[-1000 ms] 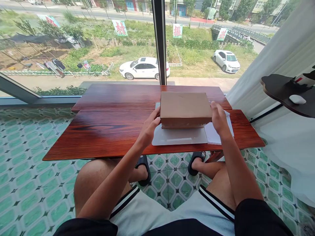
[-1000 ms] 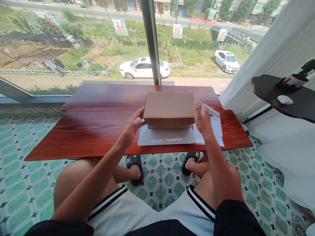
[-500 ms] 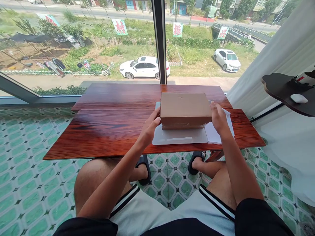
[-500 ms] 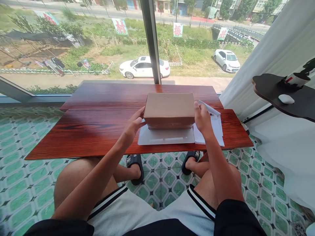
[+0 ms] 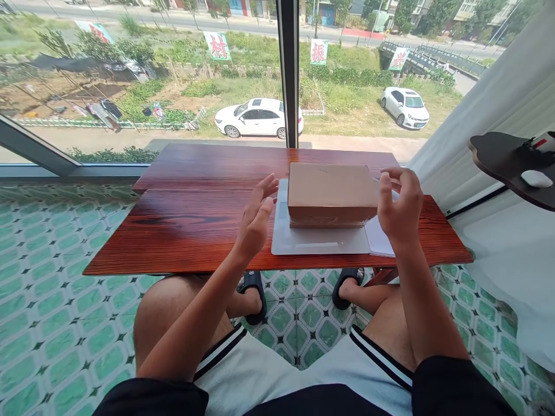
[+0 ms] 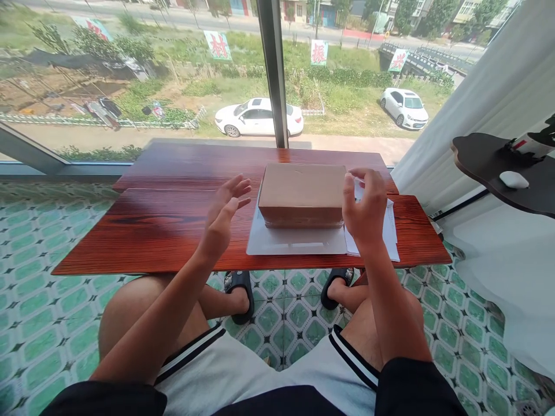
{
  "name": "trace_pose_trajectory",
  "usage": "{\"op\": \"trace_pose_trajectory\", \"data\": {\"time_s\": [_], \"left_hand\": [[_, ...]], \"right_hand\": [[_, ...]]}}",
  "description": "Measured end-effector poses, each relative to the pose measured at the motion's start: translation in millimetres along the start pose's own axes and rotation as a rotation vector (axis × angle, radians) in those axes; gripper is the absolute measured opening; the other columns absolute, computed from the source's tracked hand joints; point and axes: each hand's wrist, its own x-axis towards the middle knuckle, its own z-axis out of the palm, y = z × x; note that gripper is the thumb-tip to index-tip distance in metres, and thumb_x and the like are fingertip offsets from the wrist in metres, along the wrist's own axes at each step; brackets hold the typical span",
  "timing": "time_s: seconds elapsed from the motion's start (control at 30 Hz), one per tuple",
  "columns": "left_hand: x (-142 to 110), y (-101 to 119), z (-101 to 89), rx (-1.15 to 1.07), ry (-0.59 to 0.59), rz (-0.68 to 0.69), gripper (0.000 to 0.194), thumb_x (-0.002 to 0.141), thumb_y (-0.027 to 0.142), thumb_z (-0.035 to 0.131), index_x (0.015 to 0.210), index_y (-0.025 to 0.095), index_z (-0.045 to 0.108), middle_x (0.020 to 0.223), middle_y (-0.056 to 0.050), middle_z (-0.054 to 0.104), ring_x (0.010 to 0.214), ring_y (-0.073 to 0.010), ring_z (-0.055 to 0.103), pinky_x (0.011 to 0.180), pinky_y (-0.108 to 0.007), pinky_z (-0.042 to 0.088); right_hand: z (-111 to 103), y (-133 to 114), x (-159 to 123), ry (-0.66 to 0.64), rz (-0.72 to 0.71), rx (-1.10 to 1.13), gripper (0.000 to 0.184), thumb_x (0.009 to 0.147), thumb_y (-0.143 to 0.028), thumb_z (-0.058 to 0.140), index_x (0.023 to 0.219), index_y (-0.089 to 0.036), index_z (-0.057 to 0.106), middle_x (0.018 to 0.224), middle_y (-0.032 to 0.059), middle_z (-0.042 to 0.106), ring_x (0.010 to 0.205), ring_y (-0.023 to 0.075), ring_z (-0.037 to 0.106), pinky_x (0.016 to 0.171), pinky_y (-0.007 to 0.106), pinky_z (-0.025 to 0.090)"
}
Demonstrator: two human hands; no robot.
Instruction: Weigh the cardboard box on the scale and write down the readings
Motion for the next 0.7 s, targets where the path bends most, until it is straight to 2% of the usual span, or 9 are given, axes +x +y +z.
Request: {"op": "trace_pose_trajectory", "data": {"time_s": [0.07, 0.13, 0.23, 0.33, 0.43, 0.53, 0.57, 0.63, 0.7], "left_hand": [[-0.8, 12.0, -4.0, -0.007, 0.045, 0.088, 0.045, 0.097, 0.035, 0.045, 0.140, 0.025, 0.054, 0.142, -0.009, 0.060, 0.132, -0.0254, 0.054, 0.106, -0.042, 0.049], [-2.6, 25.1, -7.8, -0.012, 0.070, 0.168, 0.042, 0.097, 0.034, 0.047, 0.137, 0.025, 0.057, 0.137, -0.008, 0.063, 0.130, -0.0258, 0.056, 0.105, -0.042, 0.049], [-7.4, 43.7, -12.5, -0.005, 0.077, 0.258, 0.037, 0.097, 0.034, 0.050, 0.131, 0.026, 0.060, 0.132, -0.007, 0.066, 0.127, -0.0266, 0.058, 0.104, -0.044, 0.050], [-13.6, 60.8, -15.8, 0.004, 0.035, 0.334, 0.033, 0.097, 0.033, 0.051, 0.128, 0.027, 0.063, 0.127, -0.006, 0.067, 0.121, -0.0265, 0.062, 0.102, -0.044, 0.051], [-18.4, 78.1, -17.1, 0.047, -0.083, 0.384, 0.031, 0.098, 0.027, 0.050, 0.126, 0.026, 0.064, 0.121, -0.006, 0.069, 0.116, -0.0254, 0.063, 0.100, -0.043, 0.051], [-19.2, 95.8, -14.0, 0.121, -0.252, 0.444, 0.030, 0.096, 0.020, 0.049, 0.122, 0.023, 0.064, 0.115, -0.008, 0.070, 0.110, -0.0239, 0.064, 0.096, -0.041, 0.051], [-18.5, 101.2, -11.5, 0.138, -0.318, 0.469, 0.030, 0.095, 0.018, 0.048, 0.120, 0.022, 0.064, 0.112, -0.008, 0.070, 0.107, -0.0233, 0.064, 0.094, -0.040, 0.052], [-16.3, 109.7, -4.1, 0.145, -0.456, 0.512, 0.028, 0.094, 0.015, 0.047, 0.115, 0.021, 0.064, 0.106, -0.008, 0.071, 0.102, -0.0219, 0.065, 0.090, -0.037, 0.053], [-14.1, 113.6, 6.3, 0.139, -0.598, 0.539, 0.026, 0.094, 0.015, 0.045, 0.111, 0.020, 0.064, 0.101, -0.008, 0.072, 0.096, -0.0208, 0.066, 0.088, -0.036, 0.053]], "right_hand": [[-2.2, -24.0, -4.6, 0.006, -0.085, 0.005, 0.026, 0.101, -0.038, 0.041, 0.096, -0.023, 0.062, 0.099, 0.0094, 0.067, 0.097, 0.0236, 0.063, 0.090, 0.041, 0.051], [-1.6, -46.6, -11.9, -0.053, -0.184, 0.052, 0.024, 0.101, -0.030, 0.041, 0.091, -0.025, 0.062, 0.091, 0.0067, 0.068, 0.091, 0.0220, 0.063, 0.088, 0.040, 0.050], [6.1, -72.9, -26.2, -0.243, -0.324, 0.207, 0.019, 0.100, -0.020, 0.045, 0.089, -0.025, 0.061, 0.086, 0.0042, 0.068, 0.086, 0.0198, 0.063, 0.081, 0.037, 0.049], [20.3, -89.1, -43.7, -0.471, -0.460, 0.368, 0.015, 0.098, -0.015, 0.048, 0.094, -0.022, 0.060, 0.087, 0.0044, 0.068, 0.085, 0.0186, 0.061, 0.081, 0.035, 0.050], [39.4, -98.8, -64.4, -0.643, -0.591, 0.421, 0.015, 0.097, -0.015, 0.047, 0.094, -0.018, 0.061, 0.087, 0.0069, 0.068, 0.082, 0.0185, 0.059, 0.078, 0.035, 0.052], [62.9, -109.1, -86.3, -0.743, -0.706, 0.442, 0.018, 0.092, -0.017, 0.048, 0.097, -0.017, 0.065, 0.092, 0.0083, 0.069, 0.086, 0.0210, 0.062, 0.080, 0.039, 0.056], [71.3, -114.2, -92.9, -0.746, -0.692, 0.453, 0.021, 0.091, -0.020, 0.050, 0.103, -0.020, 0.067, 0.097, 0.0073, 0.070, 0.093, 0.0223, 0.064, 0.083, 0.041, 0.057], [87.4, -127.5, -103.3, -0.632, -0.543, 0.449, 0.024, 0.091, -0.033, 0.054, 0.108, -0.034, 0.070, 0.102, 0.0019, 0.070, 0.102, 0.0259, 0.065, 0.084, 0.047, 0.059], [100.1, -142.6, -108.8, -0.554, -0.446, 0.440, 0.022, 0.093, -0.044, 0.055, 0.108, -0.042, 0.071, 0.105, 0.0012, 0.070, 0.107, 0.0278, 0.065, 0.084, 0.050, 0.059]]}}
